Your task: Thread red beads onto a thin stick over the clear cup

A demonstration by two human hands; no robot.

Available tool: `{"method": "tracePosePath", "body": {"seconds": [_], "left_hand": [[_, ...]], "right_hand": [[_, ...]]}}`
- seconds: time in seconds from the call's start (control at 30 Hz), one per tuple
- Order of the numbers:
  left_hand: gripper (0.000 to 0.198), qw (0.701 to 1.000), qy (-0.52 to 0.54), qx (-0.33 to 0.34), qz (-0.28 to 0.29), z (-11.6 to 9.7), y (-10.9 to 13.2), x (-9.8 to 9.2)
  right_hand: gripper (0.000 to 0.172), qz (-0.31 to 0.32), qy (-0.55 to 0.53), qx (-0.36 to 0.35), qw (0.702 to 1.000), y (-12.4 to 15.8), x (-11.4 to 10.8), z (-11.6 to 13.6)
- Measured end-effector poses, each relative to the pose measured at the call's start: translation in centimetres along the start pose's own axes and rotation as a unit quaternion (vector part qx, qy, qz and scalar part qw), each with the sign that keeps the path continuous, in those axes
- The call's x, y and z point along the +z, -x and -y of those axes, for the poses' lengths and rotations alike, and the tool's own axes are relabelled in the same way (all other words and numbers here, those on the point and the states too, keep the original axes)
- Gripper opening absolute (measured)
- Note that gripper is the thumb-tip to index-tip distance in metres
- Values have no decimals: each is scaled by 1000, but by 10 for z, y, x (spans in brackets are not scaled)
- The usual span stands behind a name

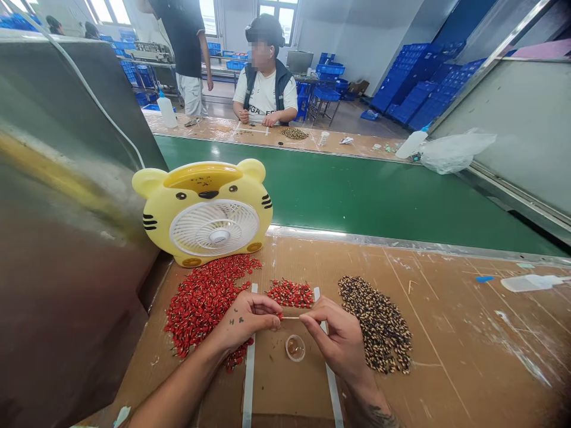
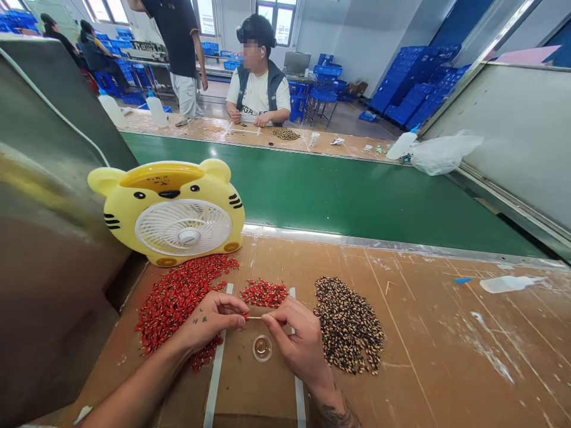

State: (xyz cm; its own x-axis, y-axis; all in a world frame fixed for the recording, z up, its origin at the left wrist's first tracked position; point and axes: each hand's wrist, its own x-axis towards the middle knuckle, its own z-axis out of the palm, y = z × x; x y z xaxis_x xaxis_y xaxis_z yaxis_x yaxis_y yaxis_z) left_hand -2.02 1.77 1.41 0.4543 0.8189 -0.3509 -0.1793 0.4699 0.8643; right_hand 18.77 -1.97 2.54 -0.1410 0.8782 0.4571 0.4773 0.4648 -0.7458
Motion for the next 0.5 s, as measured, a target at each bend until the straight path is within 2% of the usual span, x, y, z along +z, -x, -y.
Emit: {"method": "tracePosePath", "body": {"seconds": [0.37,0.5], "left_hand": [[18,1000,8,1,5,5,-2,-3],[18,1000,4,9,4,3,-2,-3]], "right_hand": [[25,-16,40,-27,999,4,2,-1],[28,-16,37,-18,999,5,-8,-2]]}}
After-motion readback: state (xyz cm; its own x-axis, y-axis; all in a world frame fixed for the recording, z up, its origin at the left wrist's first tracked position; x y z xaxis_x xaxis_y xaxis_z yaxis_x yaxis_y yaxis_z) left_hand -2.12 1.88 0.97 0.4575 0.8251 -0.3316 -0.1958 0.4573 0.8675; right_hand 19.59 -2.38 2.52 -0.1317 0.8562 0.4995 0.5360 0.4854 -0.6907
